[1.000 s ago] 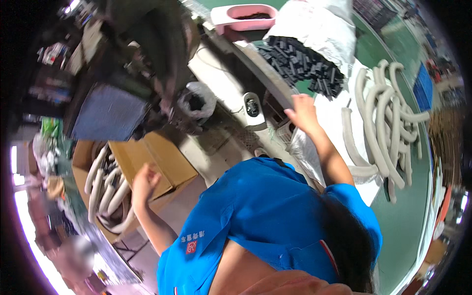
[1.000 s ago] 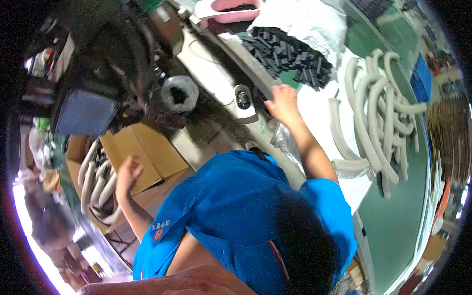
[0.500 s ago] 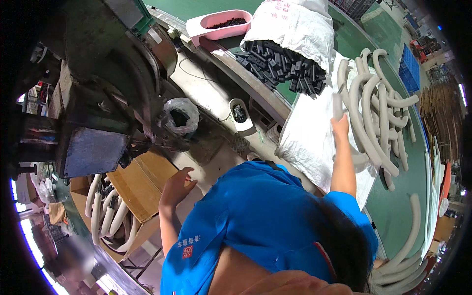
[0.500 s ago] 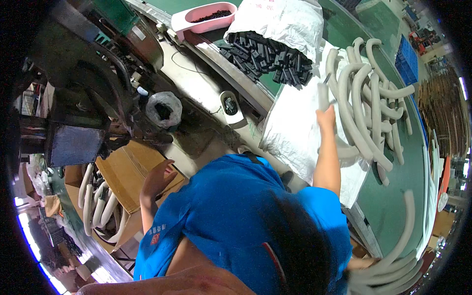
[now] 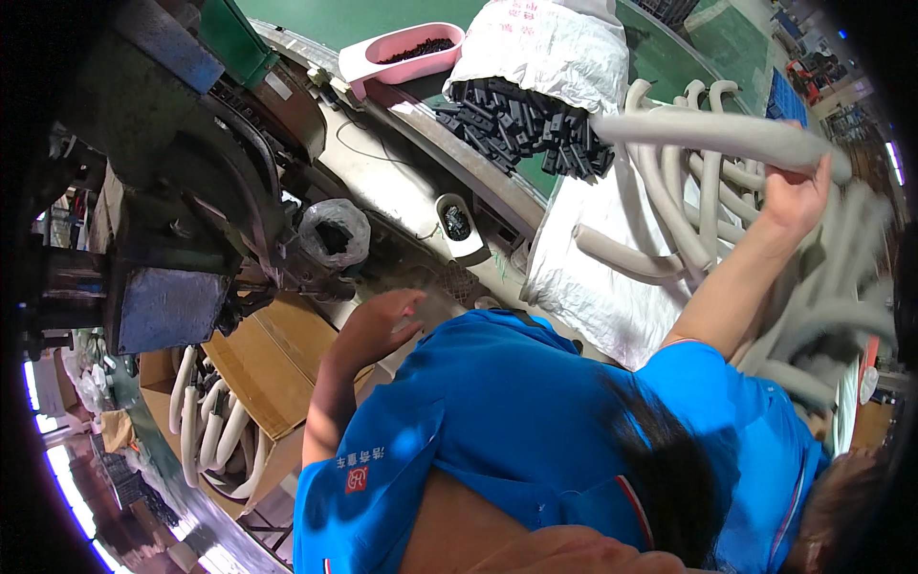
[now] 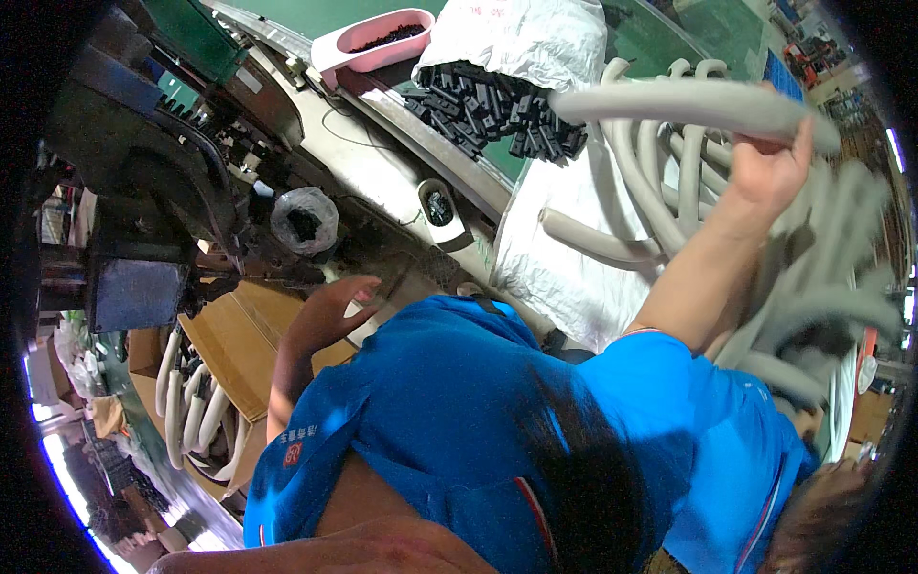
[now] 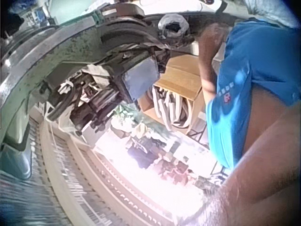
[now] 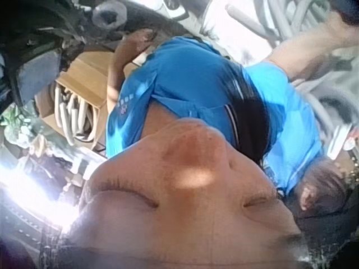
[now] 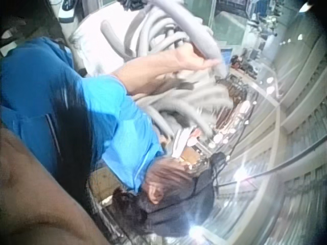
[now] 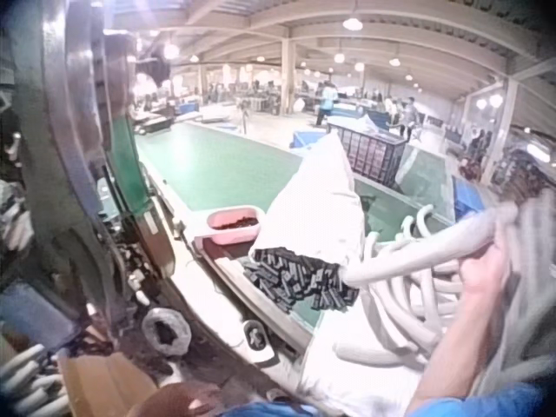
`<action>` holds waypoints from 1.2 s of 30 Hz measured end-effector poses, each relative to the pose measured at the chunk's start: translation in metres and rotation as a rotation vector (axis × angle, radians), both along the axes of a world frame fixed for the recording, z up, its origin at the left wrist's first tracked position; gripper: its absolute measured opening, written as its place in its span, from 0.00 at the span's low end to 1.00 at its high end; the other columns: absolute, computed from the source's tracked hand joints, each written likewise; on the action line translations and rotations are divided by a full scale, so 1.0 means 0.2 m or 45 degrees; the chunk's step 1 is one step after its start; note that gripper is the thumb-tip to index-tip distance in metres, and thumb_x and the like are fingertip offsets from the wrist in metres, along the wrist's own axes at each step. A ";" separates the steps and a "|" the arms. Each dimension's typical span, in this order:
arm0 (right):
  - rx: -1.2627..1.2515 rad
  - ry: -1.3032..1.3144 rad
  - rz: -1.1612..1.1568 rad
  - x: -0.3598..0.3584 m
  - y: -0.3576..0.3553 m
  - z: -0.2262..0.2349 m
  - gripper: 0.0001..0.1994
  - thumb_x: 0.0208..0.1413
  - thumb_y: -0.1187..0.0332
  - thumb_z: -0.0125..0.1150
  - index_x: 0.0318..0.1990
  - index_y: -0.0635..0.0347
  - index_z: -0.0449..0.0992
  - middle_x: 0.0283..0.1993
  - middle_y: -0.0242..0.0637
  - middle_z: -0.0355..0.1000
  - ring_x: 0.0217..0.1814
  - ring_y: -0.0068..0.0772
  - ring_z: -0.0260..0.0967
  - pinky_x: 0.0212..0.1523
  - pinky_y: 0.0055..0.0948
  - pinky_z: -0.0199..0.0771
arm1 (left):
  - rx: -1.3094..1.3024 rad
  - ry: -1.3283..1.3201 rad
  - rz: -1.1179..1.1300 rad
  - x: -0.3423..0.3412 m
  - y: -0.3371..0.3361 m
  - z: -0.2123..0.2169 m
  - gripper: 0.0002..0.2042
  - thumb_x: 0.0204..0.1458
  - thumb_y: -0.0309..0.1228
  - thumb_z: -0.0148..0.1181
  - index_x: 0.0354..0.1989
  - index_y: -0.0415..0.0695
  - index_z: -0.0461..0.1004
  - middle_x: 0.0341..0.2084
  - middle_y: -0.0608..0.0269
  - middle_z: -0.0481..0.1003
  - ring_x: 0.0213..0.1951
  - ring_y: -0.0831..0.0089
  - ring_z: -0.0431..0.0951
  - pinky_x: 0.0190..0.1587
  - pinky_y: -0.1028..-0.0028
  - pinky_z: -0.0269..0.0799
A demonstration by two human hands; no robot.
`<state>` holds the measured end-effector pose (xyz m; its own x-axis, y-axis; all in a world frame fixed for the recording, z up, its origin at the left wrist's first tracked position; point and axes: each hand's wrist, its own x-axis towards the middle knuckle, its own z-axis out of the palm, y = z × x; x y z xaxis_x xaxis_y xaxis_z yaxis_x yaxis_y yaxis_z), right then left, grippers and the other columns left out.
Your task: The person repeatedly picks a gray hose and a black plastic connector, inserts the connector into the hose end, and places the assembled unit into a cardboard box. The cycle continues with multiple units throughout the clip.
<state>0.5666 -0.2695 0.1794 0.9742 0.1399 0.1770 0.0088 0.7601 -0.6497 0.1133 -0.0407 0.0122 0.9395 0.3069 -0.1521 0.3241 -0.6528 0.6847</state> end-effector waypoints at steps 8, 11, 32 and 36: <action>-0.307 -0.663 1.183 -1.02 0.60 -0.10 0.25 0.60 0.53 0.45 0.56 0.64 0.58 0.46 0.43 0.66 0.48 0.37 0.67 0.50 0.42 0.68 | 0.400 -0.959 0.269 0.32 -0.11 0.40 0.40 0.32 0.31 0.72 0.56 0.37 0.58 0.53 0.46 0.62 0.55 0.53 0.64 0.53 0.63 0.64; -0.291 -0.621 1.575 -1.21 0.70 -0.21 0.26 0.60 0.51 0.44 0.56 0.63 0.57 0.46 0.42 0.65 0.50 0.33 0.64 0.50 0.32 0.65 | -0.192 -0.906 0.531 0.24 -0.19 0.33 0.37 0.36 0.29 0.71 0.55 0.36 0.57 0.41 0.53 0.72 0.41 0.64 0.74 0.44 0.68 0.70; -2.599 -1.071 0.365 0.02 0.83 -1.44 0.17 0.52 0.60 0.58 0.38 0.67 0.67 0.38 0.53 0.72 0.42 0.49 0.72 0.41 0.42 0.70 | -0.378 -0.231 1.063 -0.13 -0.27 0.13 0.19 0.37 0.30 0.63 0.40 0.38 0.68 0.26 0.54 0.73 0.29 0.71 0.74 0.35 0.71 0.69; -1.492 -0.684 1.533 -0.43 0.81 -1.03 0.13 0.59 0.57 0.51 0.43 0.56 0.70 0.18 0.21 0.58 0.18 0.12 0.52 0.18 0.14 0.50 | -0.275 -0.267 1.060 -0.11 -0.32 0.09 0.24 0.36 0.28 0.63 0.47 0.41 0.69 0.29 0.59 0.74 0.33 0.79 0.70 0.38 0.74 0.68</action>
